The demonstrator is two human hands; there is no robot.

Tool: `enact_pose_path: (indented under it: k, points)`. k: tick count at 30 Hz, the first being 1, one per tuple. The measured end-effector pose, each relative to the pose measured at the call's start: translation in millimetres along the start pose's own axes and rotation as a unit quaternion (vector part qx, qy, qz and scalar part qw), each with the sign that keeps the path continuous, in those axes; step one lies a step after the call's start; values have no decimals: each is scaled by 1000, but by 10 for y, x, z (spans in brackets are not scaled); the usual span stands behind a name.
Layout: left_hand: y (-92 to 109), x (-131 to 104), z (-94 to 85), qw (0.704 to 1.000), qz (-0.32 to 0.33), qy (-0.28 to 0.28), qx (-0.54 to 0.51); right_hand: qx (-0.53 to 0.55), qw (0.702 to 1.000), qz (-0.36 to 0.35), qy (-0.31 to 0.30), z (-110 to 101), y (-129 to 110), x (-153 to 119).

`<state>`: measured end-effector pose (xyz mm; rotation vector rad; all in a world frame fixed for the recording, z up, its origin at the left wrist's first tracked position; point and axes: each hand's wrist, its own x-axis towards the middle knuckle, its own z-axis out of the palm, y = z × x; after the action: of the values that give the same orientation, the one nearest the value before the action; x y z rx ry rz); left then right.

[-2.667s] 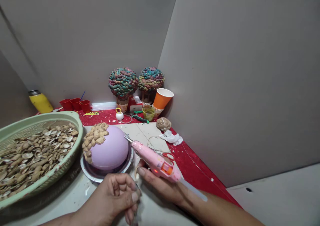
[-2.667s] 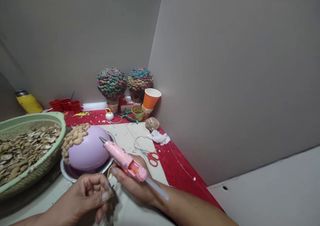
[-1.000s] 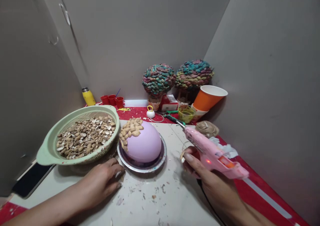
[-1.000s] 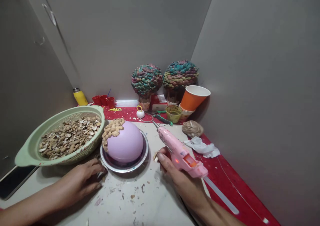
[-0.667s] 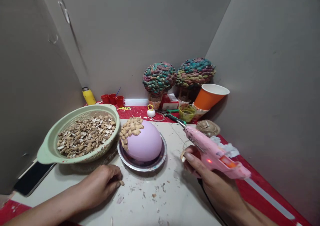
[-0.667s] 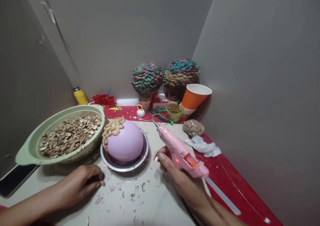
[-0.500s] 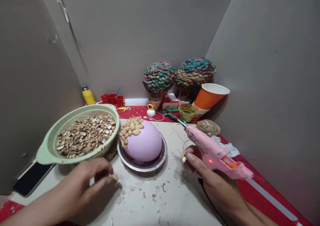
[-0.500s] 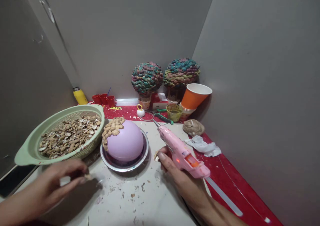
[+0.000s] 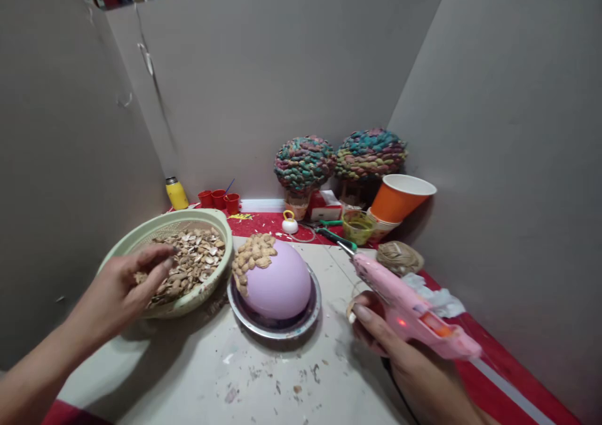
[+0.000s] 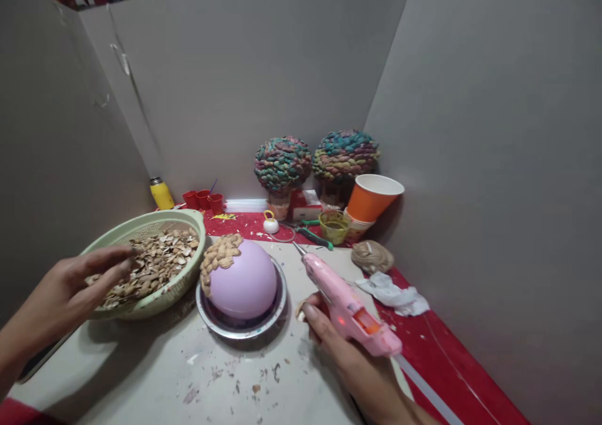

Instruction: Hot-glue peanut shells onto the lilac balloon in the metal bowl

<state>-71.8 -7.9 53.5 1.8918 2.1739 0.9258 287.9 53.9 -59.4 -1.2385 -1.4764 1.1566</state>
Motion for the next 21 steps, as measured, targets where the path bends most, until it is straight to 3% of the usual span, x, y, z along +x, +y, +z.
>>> enact_pose_path:
  k: [2,4,5,8,11,14,21]
  points:
    - [178,-170,140,996,18,-34,-80,10,1000,-5,-11,10,-5,-22]
    - [348,-306,359,969,21,-149,-198,26,999,-15,-25,16,5,-57]
    - [431,-353,493,942,-4,-226,-249,34,999,-19,-30,17,11,-78]
    - [670,-402,929,832,-55,-327,-445,34,997,-37,-55,20,-17,-142]
    - [876,-338,1281,742,-100,-365,-553,3,994,-83,-65,33,-139,-181]
    - [1000,-266,1468,685,-117,-384,-608,8,988,-128,-90,52,-254,-180]
    - [1013,-260,1543,624,-167,-405,-647,-1,976,-185,-114,69,-260,-120]
